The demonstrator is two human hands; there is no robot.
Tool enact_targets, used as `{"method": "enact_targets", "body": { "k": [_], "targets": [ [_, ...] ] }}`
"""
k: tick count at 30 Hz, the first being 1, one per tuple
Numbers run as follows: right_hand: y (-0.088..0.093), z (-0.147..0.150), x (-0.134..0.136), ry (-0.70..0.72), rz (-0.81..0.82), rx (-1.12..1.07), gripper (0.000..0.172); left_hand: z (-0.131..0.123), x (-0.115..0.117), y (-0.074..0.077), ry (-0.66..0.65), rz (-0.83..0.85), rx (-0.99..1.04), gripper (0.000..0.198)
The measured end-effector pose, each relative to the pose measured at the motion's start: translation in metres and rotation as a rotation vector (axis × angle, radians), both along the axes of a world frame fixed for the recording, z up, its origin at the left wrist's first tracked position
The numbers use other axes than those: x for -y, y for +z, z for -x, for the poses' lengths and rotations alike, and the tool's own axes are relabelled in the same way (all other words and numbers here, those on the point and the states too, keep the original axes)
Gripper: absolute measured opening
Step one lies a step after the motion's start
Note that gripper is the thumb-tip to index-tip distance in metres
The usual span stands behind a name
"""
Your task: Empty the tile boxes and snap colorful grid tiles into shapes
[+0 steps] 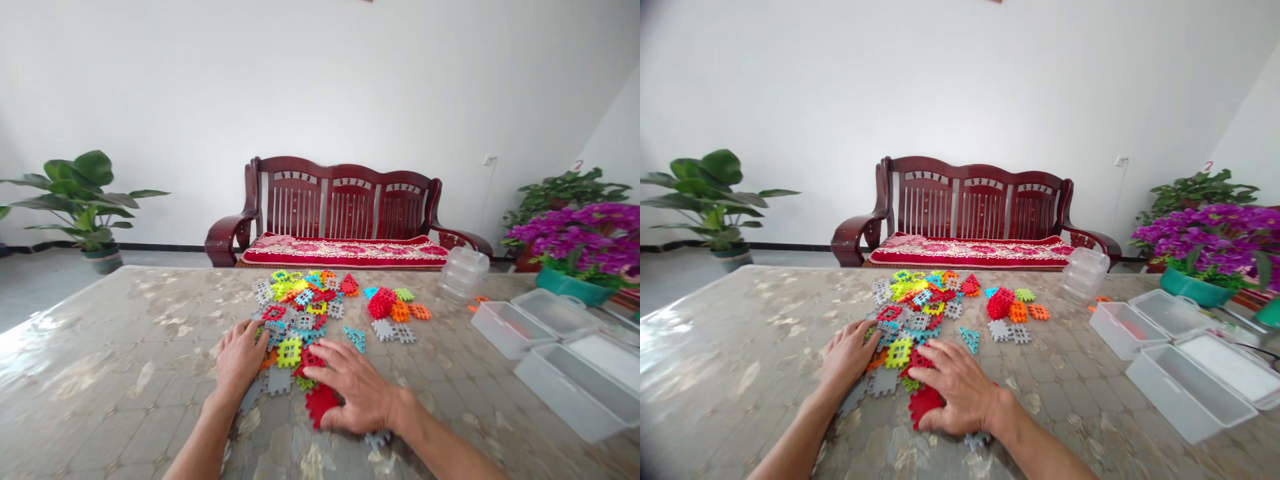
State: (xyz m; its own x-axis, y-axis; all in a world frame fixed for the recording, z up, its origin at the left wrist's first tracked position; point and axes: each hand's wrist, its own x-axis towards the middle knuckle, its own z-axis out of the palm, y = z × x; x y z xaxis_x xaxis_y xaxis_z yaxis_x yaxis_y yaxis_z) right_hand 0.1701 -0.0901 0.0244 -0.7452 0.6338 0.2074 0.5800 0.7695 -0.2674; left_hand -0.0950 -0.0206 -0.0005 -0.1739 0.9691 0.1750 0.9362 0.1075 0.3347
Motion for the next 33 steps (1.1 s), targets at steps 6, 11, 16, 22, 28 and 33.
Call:
{"method": "enact_targets", "body": {
  "k": [6, 11, 16, 22, 28, 33],
  "targets": [
    [-0.005, 0.008, -0.002, -0.002, 0.000, 0.002, 0.048, -0.001, 0.000, 0.000, 0.002, 0.006, 0.014, 0.043],
    [-0.012, -0.012, -0.017, -0.122, -0.042, -0.078, 0.038, -0.001, 0.000, 0.001, 0.000, 0.024, 0.016, 0.044],
    [-0.013, -0.019, -0.021, -0.315, -0.116, -0.170, 0.034, -0.001, 0.001, 0.003, -0.008, 0.020, 0.013, 0.044],
    [-0.011, -0.018, -0.018, -0.498, -0.097, -0.083, 0.036, -0.001, 0.001, 0.002, -0.008, 0.012, 0.012, 0.044],
    [-0.012, -0.018, -0.022, -0.514, -0.103, -0.031, 0.027, 0.000, -0.001, -0.001, -0.008, 0.008, 0.011, 0.044],
    [-0.016, -0.019, -0.024, -0.554, -0.103, -0.051, 0.029, 0.000, -0.001, -0.003, -0.009, -0.018, 0.017, 0.044]
  ]
}}
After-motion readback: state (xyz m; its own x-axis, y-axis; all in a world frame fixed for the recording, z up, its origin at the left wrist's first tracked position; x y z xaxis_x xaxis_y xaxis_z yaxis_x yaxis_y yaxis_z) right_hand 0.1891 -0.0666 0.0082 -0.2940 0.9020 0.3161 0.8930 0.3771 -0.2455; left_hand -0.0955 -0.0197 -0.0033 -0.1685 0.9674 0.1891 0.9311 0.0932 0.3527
